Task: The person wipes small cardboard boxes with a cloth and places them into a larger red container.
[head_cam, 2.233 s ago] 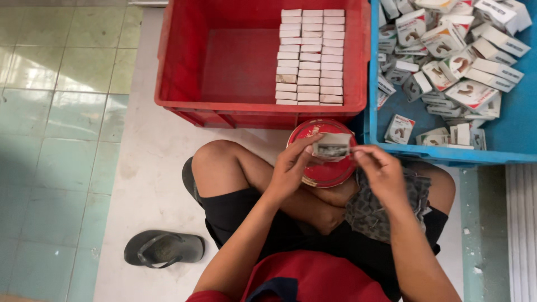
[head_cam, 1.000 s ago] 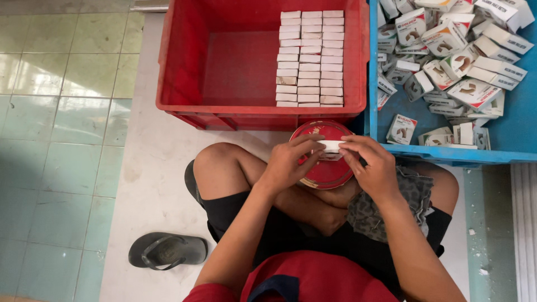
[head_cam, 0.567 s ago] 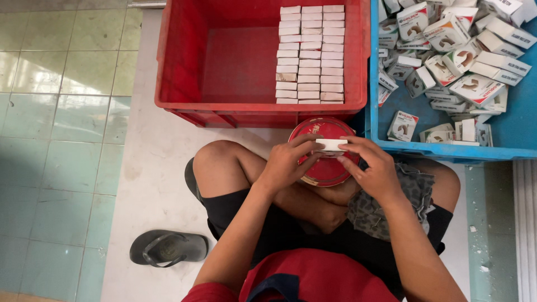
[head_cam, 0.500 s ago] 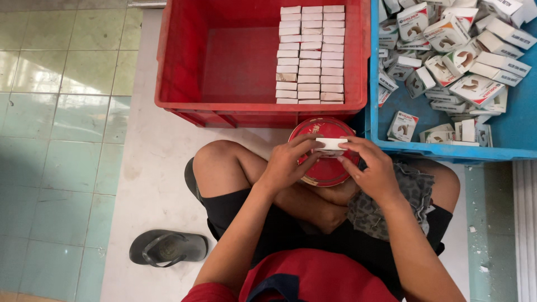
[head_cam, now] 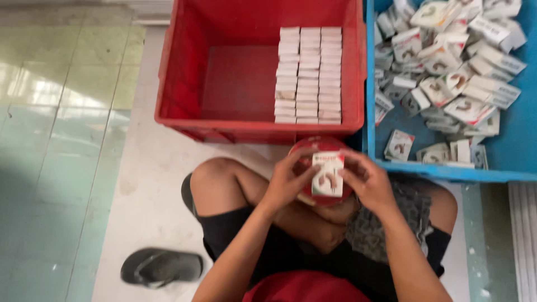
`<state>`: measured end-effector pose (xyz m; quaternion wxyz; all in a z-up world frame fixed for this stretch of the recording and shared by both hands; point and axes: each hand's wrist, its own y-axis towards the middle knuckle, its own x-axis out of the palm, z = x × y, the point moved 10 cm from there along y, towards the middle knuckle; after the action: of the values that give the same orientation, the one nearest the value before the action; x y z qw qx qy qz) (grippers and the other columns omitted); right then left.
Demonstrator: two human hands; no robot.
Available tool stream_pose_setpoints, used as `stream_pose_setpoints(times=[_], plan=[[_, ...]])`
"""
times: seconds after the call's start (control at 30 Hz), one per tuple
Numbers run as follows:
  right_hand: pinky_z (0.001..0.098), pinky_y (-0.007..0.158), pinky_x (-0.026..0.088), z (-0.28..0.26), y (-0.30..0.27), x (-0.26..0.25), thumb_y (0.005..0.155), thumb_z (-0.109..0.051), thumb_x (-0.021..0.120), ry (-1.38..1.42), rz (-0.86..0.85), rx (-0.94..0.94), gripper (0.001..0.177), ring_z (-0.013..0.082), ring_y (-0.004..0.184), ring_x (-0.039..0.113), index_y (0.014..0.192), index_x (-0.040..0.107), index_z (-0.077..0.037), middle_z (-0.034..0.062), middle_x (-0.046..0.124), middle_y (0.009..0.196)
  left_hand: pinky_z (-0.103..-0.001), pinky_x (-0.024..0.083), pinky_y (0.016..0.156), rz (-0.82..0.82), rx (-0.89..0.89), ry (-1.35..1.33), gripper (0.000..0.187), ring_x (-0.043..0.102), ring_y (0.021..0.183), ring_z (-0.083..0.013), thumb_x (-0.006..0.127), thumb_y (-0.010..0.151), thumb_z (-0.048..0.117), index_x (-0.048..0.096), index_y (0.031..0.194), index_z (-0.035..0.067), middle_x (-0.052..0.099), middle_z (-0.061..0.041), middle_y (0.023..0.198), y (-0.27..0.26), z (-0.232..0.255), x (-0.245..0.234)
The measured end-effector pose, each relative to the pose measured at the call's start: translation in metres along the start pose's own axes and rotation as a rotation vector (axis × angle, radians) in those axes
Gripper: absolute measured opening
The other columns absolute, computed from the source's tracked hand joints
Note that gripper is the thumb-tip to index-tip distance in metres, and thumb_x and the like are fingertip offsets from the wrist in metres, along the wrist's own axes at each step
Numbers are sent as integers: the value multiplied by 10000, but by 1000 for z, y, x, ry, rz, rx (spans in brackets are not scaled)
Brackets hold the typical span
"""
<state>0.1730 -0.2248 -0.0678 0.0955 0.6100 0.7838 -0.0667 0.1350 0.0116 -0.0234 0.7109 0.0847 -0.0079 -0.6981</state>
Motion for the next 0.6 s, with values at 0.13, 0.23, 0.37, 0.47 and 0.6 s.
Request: stream_pose_setpoints(times=[0.13,0.23,0.37,0.47,0.6], plan=[[373,923,691,-12,-14,6,1000,-79,867,99,-8,126,537,156,1055,797,1528,774,-111,120,873,1240,-346,688,778,-5,-168,-153,437,832,906,-204,892,996,99,812,1421,162,839,-136,1219,-8,-37,11],[361,873,699,-8,-10,7,1004,-68,861,97,0,142,503,150,1036,782,1500,781,-94,124,867,1228,-398,685,767,-3,-166,-98,383,849,913,-262,888,1000,105,819,1377,123,842,-176,1187,-2,-30,8],[389,864,705,-7,-11,5,991,-114,891,-7,-5,161,483,187,997,821,1466,804,-104,125,886,1201,-401,690,783,-9,-158,-43,386,851,915,-253,880,990,116,821,1371,131,854,-147,1153,-2,-31,8],[452,906,700,10,-17,5,963,-181,918,-116,-31,195,505,261,1051,854,1455,814,-138,136,903,1205,-474,674,877,-48,-141,26,405,839,1027,-352,878,979,126,820,1380,134,854,-168,1160,-9,-29,10],[291,1028,655,24,-22,13,965,-133,872,-35,-111,299,472,133,1129,849,1430,793,-141,74,931,1262,-314,552,1081,-150,-99,128,371,756,1241,-177,773,1061,287,738,1395,131,819,-17,1358,-9,-19,10]])
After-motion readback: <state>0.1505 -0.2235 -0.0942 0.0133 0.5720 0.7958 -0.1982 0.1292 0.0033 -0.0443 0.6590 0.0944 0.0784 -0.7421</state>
